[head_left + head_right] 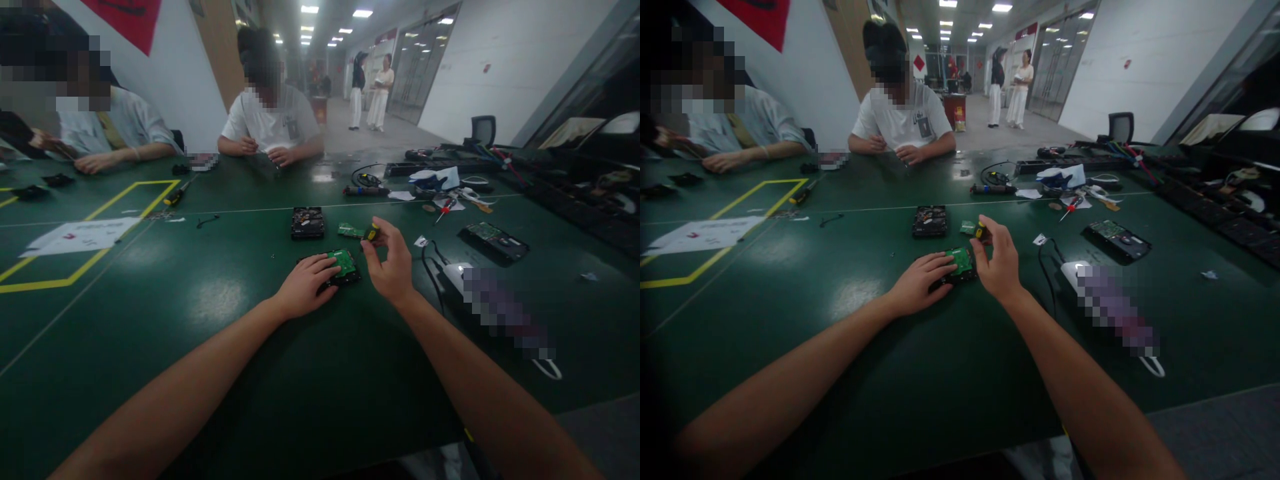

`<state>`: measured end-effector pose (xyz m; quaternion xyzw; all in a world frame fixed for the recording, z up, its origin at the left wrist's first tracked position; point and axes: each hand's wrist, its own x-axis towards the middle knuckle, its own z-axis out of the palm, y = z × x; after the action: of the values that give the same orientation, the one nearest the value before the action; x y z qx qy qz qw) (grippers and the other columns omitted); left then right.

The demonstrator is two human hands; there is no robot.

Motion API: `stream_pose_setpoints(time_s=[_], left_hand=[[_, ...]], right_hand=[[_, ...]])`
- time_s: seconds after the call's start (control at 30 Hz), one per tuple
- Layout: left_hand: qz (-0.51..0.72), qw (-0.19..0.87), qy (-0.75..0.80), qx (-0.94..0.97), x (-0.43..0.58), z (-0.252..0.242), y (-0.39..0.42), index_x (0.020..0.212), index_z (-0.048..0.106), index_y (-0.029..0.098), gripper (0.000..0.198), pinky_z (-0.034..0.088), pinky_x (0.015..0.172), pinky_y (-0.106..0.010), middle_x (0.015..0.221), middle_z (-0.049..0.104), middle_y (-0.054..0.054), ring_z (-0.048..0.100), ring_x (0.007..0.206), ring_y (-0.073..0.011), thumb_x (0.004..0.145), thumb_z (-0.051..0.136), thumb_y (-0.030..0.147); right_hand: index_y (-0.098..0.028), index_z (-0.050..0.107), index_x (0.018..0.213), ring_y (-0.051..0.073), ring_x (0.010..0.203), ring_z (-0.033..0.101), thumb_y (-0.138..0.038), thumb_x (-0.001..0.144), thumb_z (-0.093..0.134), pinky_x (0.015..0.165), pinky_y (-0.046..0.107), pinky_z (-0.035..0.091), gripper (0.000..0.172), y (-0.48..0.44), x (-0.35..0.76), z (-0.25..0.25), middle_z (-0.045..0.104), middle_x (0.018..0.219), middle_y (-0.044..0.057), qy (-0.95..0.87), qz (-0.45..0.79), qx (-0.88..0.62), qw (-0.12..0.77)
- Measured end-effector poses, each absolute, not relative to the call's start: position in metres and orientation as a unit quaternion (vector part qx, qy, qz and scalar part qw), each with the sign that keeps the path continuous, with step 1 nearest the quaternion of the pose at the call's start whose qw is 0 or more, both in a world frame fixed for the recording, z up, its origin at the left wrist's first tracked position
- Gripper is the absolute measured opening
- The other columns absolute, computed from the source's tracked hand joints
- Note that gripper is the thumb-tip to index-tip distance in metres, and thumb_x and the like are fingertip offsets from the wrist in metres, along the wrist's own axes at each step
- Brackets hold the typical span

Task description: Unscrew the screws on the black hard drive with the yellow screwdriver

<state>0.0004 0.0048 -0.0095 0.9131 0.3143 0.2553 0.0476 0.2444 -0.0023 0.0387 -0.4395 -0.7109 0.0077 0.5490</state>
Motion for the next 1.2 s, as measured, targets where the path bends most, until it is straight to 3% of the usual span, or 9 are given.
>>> stream_pose_setpoints(time_s=[0.2, 0.43, 0.67, 0.97, 1.2], left_hand=[[0.25, 0.044, 0.315, 0.915, 0.0009, -0.0064, 0.003, 0.146, 0.061, 0.022, 0.047, 0.044, 0.121, -0.06, 0.153, 0.06, -0.013, 0.049, 0.149, -0.0344, 0.102, 0.063, 0.038], [0.25, 0.044, 0.317, 0.914, 0.0012, -0.0064, 0.0033, 0.144, 0.062, 0.022, 0.046, 0.045, 0.12, -0.06, 0.153, 0.06, -0.013, 0.05, 0.148, -0.0347, 0.101, 0.064, 0.038], [0.259, 0.047, 0.31, 0.914, 0.0012, -0.0056, 0.0028, 0.145, 0.061, 0.023, 0.046, 0.045, 0.12, -0.061, 0.152, 0.061, -0.012, 0.05, 0.148, -0.035, 0.101, 0.064, 0.036], [0.255, 0.046, 0.31, 0.915, 0.0015, -0.006, 0.0036, 0.144, 0.063, 0.022, 0.045, 0.045, 0.12, -0.06, 0.151, 0.062, -0.012, 0.05, 0.148, -0.0345, 0.101, 0.064, 0.038], [0.257, 0.048, 0.311, 0.914, 0.001, -0.006, 0.0036, 0.145, 0.061, 0.022, 0.046, 0.045, 0.12, -0.061, 0.152, 0.061, -0.013, 0.049, 0.149, -0.0346, 0.101, 0.064, 0.037]], right_hand=[[-0.032, 0.056, 0.14, 0.025, 0.095, 0.065, -0.031, 0.097, 0.071, 0.085, 0.049, 0.062, 0.046, -0.0033, 0.2461, 0.0438, 0.066, 0.122, 0.009, -0.704, -0.048, -0.439, 0.556], [-0.033, 0.048, 0.152, 0.026, 0.107, 0.07, -0.023, 0.103, 0.058, 0.093, 0.049, 0.063, 0.051, 0.0004, 0.2455, 0.0371, 0.064, 0.138, 0.01, -0.719, 0.0, -0.406, 0.564], [-0.031, 0.059, 0.141, 0.027, 0.105, 0.066, -0.028, 0.097, 0.072, 0.083, 0.046, 0.064, 0.046, -0.0008, 0.2472, 0.0443, 0.065, 0.121, 0.01, -0.712, -0.065, -0.421, 0.559], [-0.032, 0.047, 0.156, 0.026, 0.105, 0.072, -0.024, 0.102, 0.059, 0.097, 0.051, 0.062, 0.055, -0.0021, 0.2447, 0.0419, 0.068, 0.136, 0.01, -0.729, -0.017, -0.423, 0.538], [-0.03, 0.059, 0.138, 0.026, 0.099, 0.067, -0.031, 0.094, 0.075, 0.08, 0.046, 0.065, 0.046, -0.0012, 0.2476, 0.0446, 0.066, 0.12, 0.009, -0.71, -0.068, -0.42, 0.561]])
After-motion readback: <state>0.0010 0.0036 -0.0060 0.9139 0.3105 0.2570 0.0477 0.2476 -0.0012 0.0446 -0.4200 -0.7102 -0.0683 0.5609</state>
